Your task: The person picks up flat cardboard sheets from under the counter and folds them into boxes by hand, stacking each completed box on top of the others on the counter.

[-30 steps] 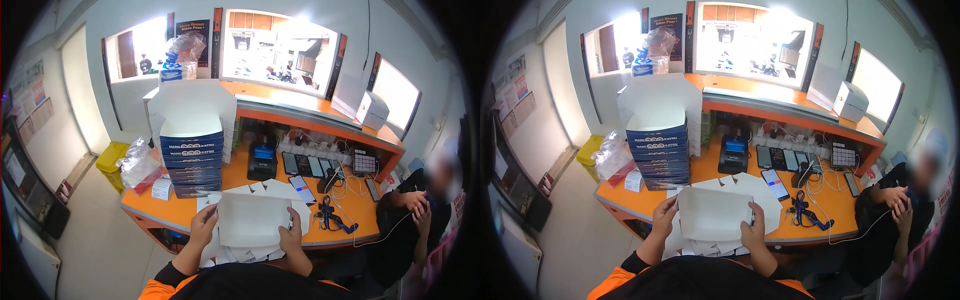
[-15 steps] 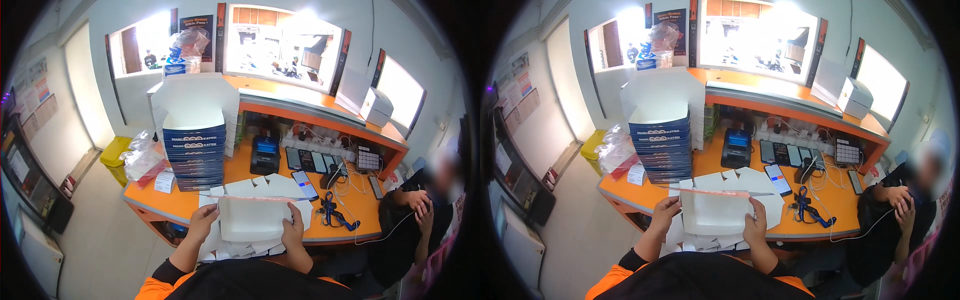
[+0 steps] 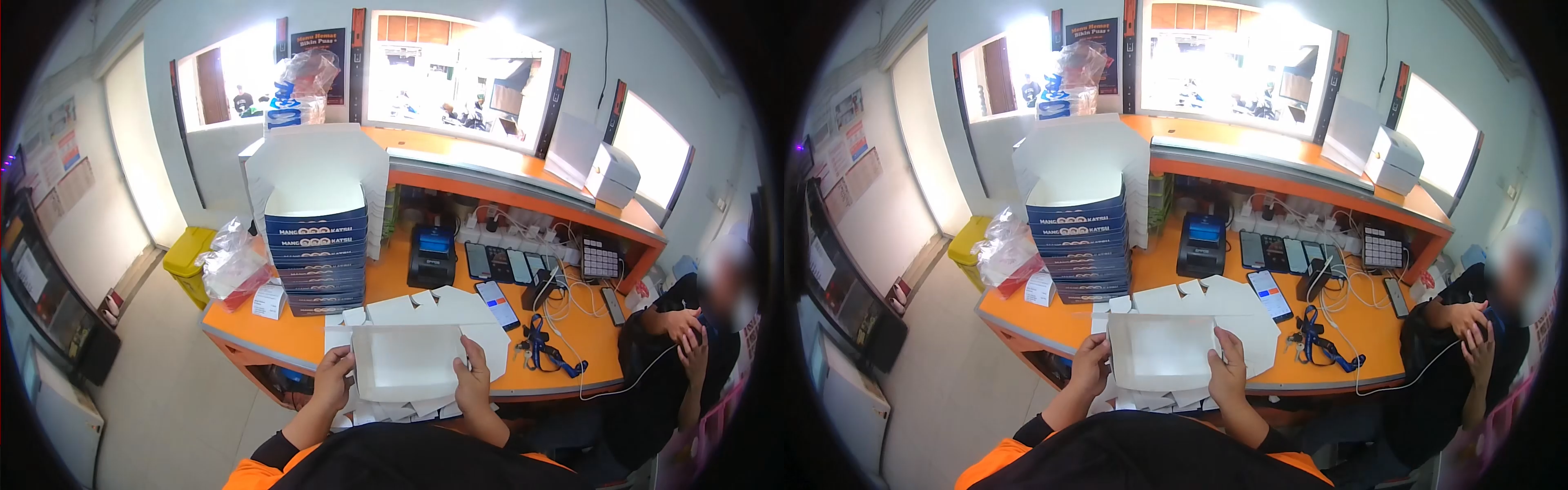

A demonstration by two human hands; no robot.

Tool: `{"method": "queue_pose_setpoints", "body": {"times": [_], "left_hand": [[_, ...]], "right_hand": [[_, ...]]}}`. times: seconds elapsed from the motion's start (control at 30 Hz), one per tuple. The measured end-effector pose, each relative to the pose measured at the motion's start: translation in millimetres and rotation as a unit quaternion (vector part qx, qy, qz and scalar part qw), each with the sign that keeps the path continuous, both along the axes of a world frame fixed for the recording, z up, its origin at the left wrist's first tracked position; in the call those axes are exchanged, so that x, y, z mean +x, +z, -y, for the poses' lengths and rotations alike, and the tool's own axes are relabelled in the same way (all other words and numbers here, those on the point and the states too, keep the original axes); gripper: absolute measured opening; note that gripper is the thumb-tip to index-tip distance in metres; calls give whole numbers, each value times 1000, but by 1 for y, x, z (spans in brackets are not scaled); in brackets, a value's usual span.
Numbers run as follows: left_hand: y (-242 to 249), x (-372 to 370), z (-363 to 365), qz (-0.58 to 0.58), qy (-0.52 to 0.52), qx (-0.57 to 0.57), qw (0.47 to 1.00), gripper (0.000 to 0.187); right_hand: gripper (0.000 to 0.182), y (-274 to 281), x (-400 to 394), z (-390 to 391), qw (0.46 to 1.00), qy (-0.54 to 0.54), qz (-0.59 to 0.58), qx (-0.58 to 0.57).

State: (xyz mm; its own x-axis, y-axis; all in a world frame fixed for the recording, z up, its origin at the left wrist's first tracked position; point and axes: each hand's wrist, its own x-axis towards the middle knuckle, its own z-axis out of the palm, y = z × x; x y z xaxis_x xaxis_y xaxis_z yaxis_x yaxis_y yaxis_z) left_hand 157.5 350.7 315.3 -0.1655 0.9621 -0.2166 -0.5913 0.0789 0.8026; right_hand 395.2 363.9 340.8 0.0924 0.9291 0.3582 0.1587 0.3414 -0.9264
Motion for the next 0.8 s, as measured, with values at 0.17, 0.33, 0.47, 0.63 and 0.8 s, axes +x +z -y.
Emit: {"method": "queue_pose_setpoints", "body": {"times": [0.17, 0.33, 0.47, 0.63, 0.8], "left_hand": [[-10, 7, 4, -26, 15, 50, 998, 20], [-23, 3, 5, -80, 18, 59, 995, 20], [-30, 4, 2, -106, 44, 60, 992, 26], [21, 13, 14, -117, 42, 45, 991, 53], [-1, -8, 6, -182, -68, 80, 978, 51]], "right_hand": [[51, -4, -7, -2, 989, -1, -135, -53], [33, -9, -5, -7, 957, 65, -242, -146], [24, -17, -4, -14, 947, 51, -256, -188], [22, -29, -2, -17, 930, 50, -299, -208], [24, -27, -9, -12, 921, 66, -301, -238]]}}
